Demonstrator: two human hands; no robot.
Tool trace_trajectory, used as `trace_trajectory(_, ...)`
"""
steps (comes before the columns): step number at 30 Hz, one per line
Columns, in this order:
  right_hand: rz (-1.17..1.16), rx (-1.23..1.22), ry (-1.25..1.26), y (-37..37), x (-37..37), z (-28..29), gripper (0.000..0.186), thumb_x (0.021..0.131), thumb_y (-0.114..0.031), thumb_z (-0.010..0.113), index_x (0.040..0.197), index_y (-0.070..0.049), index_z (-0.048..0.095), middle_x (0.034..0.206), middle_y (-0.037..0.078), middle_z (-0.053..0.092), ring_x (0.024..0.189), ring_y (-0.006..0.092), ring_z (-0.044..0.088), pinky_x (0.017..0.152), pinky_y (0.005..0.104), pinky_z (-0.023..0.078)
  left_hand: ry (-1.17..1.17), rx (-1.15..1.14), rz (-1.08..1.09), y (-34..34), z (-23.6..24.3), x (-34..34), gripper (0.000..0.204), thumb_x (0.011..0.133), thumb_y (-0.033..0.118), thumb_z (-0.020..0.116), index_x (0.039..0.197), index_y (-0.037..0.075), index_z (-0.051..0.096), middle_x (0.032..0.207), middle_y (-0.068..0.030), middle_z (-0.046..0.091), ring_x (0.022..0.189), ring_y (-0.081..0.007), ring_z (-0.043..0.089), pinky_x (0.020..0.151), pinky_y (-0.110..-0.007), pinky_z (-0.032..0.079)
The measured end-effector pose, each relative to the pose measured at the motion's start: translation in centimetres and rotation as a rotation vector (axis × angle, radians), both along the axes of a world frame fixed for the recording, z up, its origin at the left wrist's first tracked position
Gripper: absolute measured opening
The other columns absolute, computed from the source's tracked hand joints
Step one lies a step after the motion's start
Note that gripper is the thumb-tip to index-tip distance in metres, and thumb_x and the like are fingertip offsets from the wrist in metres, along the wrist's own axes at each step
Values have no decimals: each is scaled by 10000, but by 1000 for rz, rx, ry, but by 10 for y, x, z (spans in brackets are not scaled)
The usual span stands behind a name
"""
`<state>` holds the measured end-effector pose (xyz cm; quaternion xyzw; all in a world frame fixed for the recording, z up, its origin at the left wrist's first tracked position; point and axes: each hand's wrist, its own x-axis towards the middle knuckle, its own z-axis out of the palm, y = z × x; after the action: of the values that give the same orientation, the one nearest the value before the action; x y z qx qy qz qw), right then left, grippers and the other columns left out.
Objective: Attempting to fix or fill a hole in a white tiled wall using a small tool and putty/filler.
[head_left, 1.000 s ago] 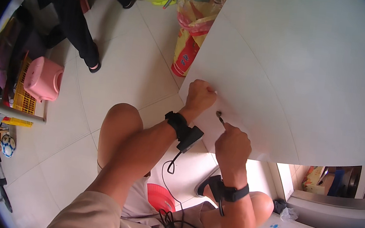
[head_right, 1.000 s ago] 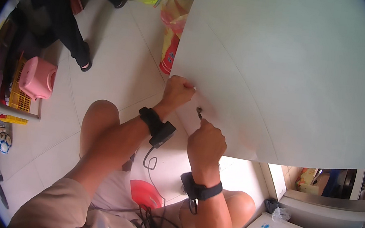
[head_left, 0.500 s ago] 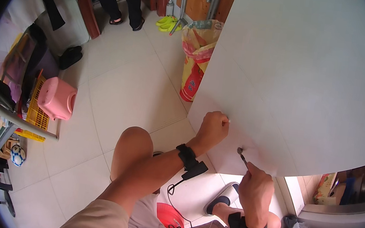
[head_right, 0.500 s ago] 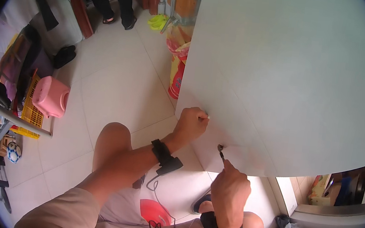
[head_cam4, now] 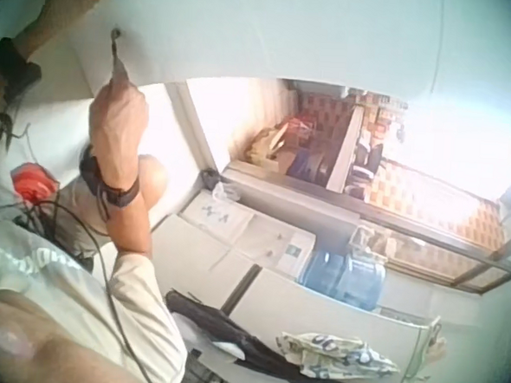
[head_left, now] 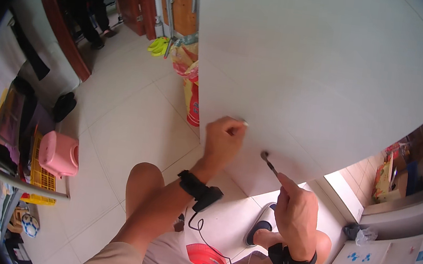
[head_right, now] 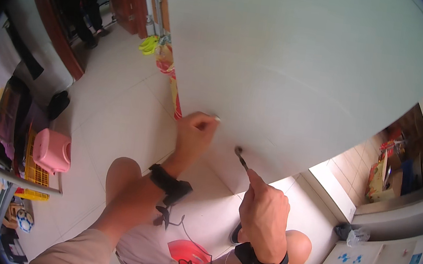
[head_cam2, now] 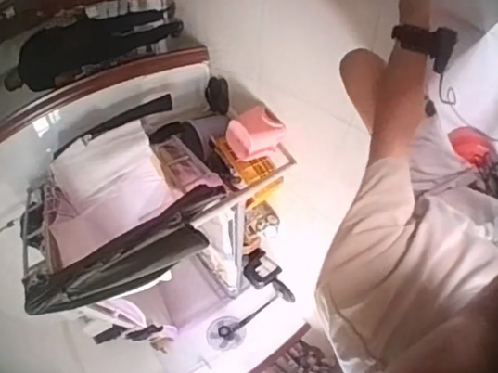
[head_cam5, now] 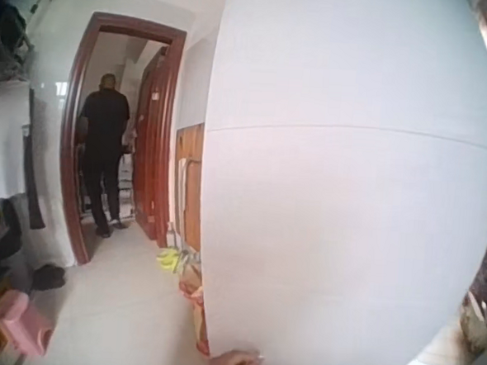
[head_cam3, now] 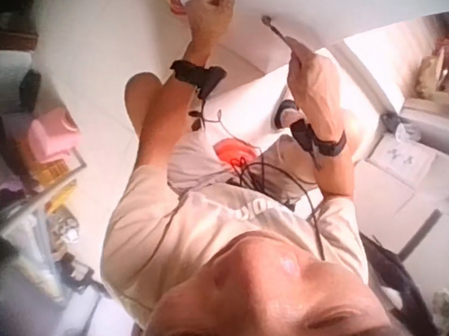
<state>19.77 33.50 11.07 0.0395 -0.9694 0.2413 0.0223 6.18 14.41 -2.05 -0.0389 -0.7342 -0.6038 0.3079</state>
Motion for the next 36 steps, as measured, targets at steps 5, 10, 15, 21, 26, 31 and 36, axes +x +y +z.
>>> trace_trajectory(5, -3, -205, 295, 4, 4, -3, 333, 897, -6, 603, 1204, -55, 720, 666, 161, 626, 581, 355, 633, 580, 459, 507, -154, 300, 57, -29, 19, -11, 89, 887, 30, 772, 916, -46, 737, 745, -56, 702, 634, -101, 651, 562, -243, 530)
trace_trajectory(10, 84, 56, 126, 4, 10, -21, 359, 860, 8, 619, 1207, -44, 694, 666, 140, 620, 559, 328, 618, 525, 444, 473, -119, 406, -1, -22, 33, -12, 93, 898, 0, 752, 953, -72, 728, 785, -93, 710, 675, -121, 687, 593, -257, 589)
trace_trajectory(15, -5, -144, 359, 32, 32, 21, 365, 851, 23, 632, 1201, -56, 699, 631, 113, 597, 541, 298, 605, 503, 416, 458, -117, 401, 17, -19, 54, -2, 96, 912, -12, 742, 989, -63, 718, 818, -87, 712, 678, -124, 683, 596, -264, 585)
trace_trajectory(21, -7, -102, 349, 12, 9, -1, 356, 861, 55, 619, 1188, -53, 714, 624, 131, 583, 557, 318, 606, 546, 403, 474, -65, 341, -79, 1, 51, -2, 161, 918, -19, 738, 1075, -54, 724, 875, -83, 711, 707, -116, 682, 609, -252, 580)
trace_trajectory(26, 11, -137, 297, 20, 18, 21, 385, 856, -1, 637, 1227, -90, 689, 672, 117, 615, 561, 319, 629, 530, 433, 498, 50, 14, -81, -14, 28, -6, 177, 920, -38, 718, 1095, -55, 725, 916, -74, 700, 718, -113, 682, 616, -237, 581)
trace_trajectory(31, -2, -90, 343, 25, 10, -3, 405, 821, 7, 637, 1211, -89, 690, 669, 105, 619, 536, 300, 625, 502, 425, 494, 32, 43, -126, 5, 31, -2, 146, 926, -32, 712, 1068, -63, 724, 935, -74, 694, 721, -113, 682, 613, -238, 582)
trace_trajectory(36, -20, -275, 379, 30, 25, 30, 331, 853, 32, 628, 1158, -60, 717, 634, 104, 609, 571, 298, 631, 515, 399, 497, -48, 159, 4, -18, 40, 2, 91, 931, 5, 723, 1013, -36, 724, 864, -64, 698, 665, -108, 666, 566, -238, 555)
